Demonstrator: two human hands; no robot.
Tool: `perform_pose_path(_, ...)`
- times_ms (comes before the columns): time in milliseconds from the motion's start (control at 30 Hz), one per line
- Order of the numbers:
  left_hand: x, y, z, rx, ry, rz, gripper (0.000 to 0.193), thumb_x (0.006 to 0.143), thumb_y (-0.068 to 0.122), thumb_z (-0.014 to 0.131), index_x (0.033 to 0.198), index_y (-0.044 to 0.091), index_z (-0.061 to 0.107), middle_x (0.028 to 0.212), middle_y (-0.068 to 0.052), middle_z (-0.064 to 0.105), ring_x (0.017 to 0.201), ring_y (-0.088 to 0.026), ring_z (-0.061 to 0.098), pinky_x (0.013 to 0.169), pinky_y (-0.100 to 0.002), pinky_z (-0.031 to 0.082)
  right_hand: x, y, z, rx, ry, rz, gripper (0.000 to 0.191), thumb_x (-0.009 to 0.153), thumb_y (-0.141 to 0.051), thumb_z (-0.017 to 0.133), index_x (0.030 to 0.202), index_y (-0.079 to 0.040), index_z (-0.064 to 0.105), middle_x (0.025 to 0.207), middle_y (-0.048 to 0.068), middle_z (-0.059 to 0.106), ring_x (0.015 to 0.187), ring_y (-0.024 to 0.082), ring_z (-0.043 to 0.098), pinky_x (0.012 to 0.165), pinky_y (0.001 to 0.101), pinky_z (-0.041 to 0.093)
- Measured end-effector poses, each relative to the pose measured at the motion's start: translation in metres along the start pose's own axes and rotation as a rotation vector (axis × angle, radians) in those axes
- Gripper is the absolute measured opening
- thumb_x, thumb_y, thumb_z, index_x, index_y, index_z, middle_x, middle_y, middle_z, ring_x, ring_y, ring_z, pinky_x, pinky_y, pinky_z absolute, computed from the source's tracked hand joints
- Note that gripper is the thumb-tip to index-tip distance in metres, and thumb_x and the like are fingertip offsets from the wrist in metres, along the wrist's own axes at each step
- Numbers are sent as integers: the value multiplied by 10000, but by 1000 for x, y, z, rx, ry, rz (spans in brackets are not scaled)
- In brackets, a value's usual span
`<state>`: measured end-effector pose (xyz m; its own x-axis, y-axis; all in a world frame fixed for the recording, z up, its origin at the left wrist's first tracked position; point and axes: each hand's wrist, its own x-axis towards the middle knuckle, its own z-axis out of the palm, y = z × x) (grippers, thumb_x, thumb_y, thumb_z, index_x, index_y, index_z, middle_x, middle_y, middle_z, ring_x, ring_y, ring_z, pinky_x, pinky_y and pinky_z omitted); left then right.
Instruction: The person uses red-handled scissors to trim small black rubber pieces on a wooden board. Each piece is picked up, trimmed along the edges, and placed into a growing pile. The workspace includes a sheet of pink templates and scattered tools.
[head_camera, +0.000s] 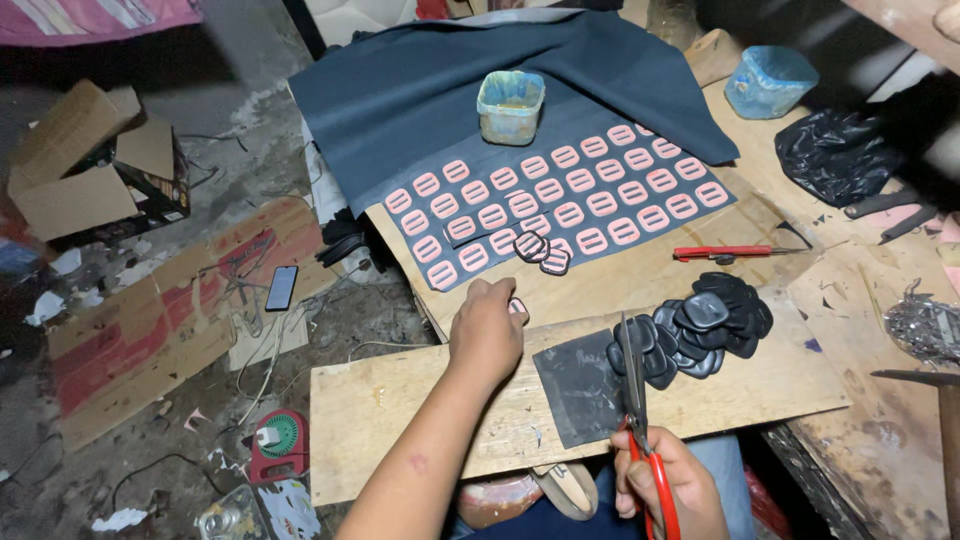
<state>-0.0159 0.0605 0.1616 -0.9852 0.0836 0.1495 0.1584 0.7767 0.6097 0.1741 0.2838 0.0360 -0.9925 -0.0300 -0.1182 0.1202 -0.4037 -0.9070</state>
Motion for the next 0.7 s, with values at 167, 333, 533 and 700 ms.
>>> perform_pose_path(167,-2,-2,-16,-207,-32,-3,164,879,166,728,992,47,739,1037,-136,668,915,-319,669,819,-399,529,6,-11,5,-74,8,87,344,946,-179,575,1189,65,587,679,126,602,547,192,610,494,298,496)
perform_pose_path(333,-34,4,-22,-675,-9,233,143,844,0,702,984,-27,691,1093,-107,632,882,-193,648,782,-287,539,13,-17,19,-54,-94,287,311,951,-204,542,1160,18,601,661,107,575,512,187,592,464,302,495)
perform_pose_path(533,-58,13,-16,-1176,30,-25,287,875,-62,629,1160,-22,621,1196,-48,592,920,-105,645,784,-227,527,17,-26,30,-85,-144,446,338,965,-265,546,1142,14,618,674,100,577,540,180,610,489,300,502)
perform_pose_path(700,-60,13,-18,-1381,-24,-313,269,915,14,628,1184,16,641,974,-65,679,873,-128,681,792,-272,578,16,-28,33,-140,-190,509,342,942,-293,586,1154,-28,624,706,88,605,546,167,609,506,284,495)
